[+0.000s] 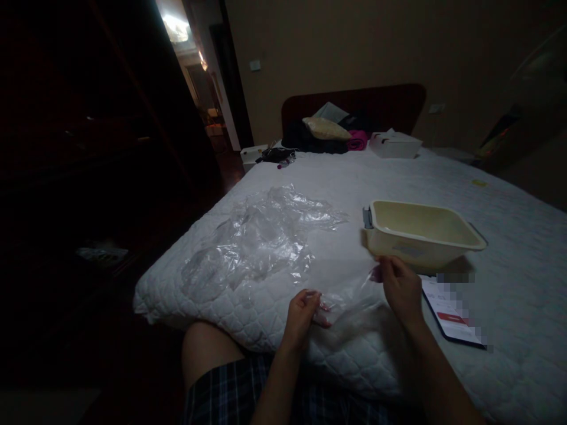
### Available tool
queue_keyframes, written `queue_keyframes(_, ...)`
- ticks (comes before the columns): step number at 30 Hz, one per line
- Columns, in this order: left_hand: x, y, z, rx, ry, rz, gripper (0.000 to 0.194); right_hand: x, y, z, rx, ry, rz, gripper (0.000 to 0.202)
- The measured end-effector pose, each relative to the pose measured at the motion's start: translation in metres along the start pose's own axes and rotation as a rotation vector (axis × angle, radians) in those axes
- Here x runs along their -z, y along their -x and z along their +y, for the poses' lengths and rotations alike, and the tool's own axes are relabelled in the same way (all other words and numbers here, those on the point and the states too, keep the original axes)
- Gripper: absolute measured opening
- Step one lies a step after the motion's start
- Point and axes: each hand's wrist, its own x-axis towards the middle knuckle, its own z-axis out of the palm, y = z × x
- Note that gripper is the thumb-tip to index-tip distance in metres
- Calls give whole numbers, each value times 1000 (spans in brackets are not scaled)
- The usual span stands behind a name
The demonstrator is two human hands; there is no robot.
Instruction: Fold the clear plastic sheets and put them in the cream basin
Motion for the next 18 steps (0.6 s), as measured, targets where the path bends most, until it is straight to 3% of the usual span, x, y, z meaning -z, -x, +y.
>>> queue_keyframes(4, 4, -2, 1, -22, 52, 54, 45, -2, -6, 15, -280, -269, -170, 63)
queue_keyframes(7, 4, -4, 0, -11, 69, 54, 46, -8, -3, 21, -421, -278, -276, 62)
queue_keyframes(11, 5, -3, -2, 49, 83, -20, 43, -12, 3, 17, -344, -195, -343, 43)
queue_keyframes(15, 14, -3, -1, 246, 136, -185, 51, -3, 0, 7, -199, -186, -278, 38)
queue_keyframes(18, 21, -9, -3, 210, 181, -167, 50, 6, -4, -1, -128, -172, -247, 34)
